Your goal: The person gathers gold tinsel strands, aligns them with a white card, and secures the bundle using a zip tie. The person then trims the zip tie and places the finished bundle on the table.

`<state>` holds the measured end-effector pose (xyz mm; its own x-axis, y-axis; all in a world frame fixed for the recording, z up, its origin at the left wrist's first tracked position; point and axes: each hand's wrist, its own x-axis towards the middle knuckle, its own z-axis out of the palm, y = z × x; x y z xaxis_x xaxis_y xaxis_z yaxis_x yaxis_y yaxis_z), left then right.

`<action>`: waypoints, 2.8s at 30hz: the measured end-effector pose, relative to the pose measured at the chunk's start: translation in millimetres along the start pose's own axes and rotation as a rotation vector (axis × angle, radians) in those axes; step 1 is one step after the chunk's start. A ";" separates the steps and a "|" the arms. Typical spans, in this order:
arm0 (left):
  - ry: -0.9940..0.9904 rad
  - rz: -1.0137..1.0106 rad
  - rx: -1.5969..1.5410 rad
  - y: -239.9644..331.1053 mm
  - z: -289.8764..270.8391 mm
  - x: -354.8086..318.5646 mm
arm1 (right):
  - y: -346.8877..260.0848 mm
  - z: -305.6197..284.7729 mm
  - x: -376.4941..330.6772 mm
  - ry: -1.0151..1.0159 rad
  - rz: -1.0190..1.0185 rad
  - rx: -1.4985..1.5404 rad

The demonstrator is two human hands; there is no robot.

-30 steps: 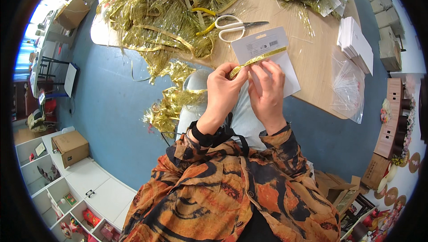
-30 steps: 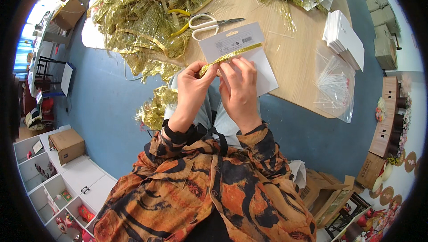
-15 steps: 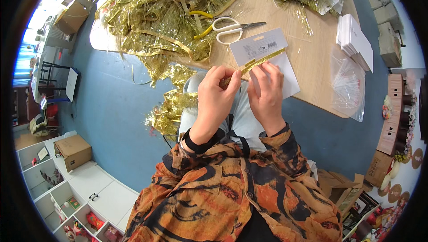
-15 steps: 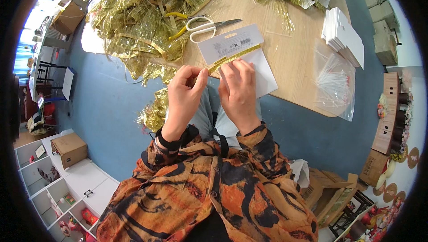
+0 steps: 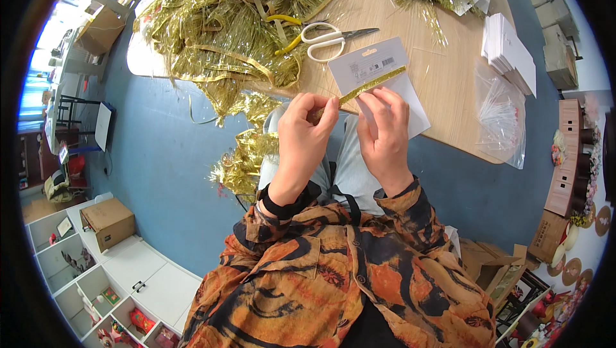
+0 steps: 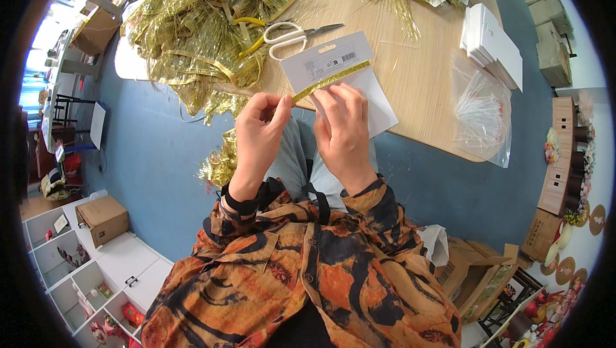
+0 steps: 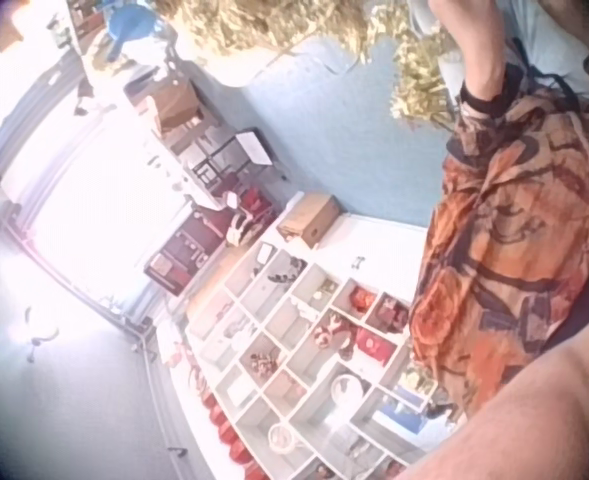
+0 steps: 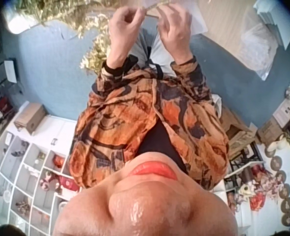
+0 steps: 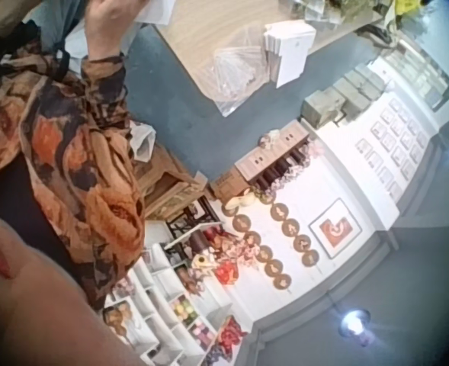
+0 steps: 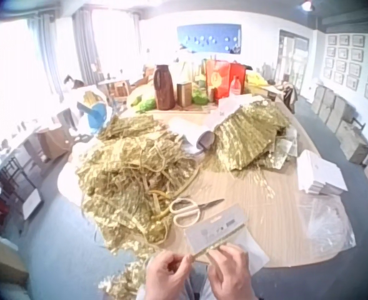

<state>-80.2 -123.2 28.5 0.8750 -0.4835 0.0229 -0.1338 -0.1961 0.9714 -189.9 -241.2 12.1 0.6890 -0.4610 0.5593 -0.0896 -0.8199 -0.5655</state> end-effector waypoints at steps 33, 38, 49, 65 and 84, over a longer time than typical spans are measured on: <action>-0.379 -0.176 -0.072 51.1 -69.5 -8.2 | -17.2 -93.4 -0.5 0.076 0.957 1.483; -0.365 -0.179 -0.136 42.4 -66.8 -6.2 | -15.9 -93.8 -2.6 0.075 0.974 1.538; -0.327 -0.145 -0.347 45.1 -64.1 -15.6 | 21.9 -88.2 2.7 -0.164 1.032 1.491; -0.426 0.435 0.079 101.9 -46.9 -23.0 | -76.9 -84.8 10.3 0.154 0.153 0.208; -0.478 0.005 -0.042 69.7 -73.9 1.9 | -18.9 -112.8 5.6 0.219 0.702 1.129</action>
<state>-53.5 -74.7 113.6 0.5609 -0.8246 -0.0737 -0.1103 -0.1627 0.9805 -265.5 -266.6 94.3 0.6048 -0.7959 -0.0280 0.3361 0.2870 -0.8970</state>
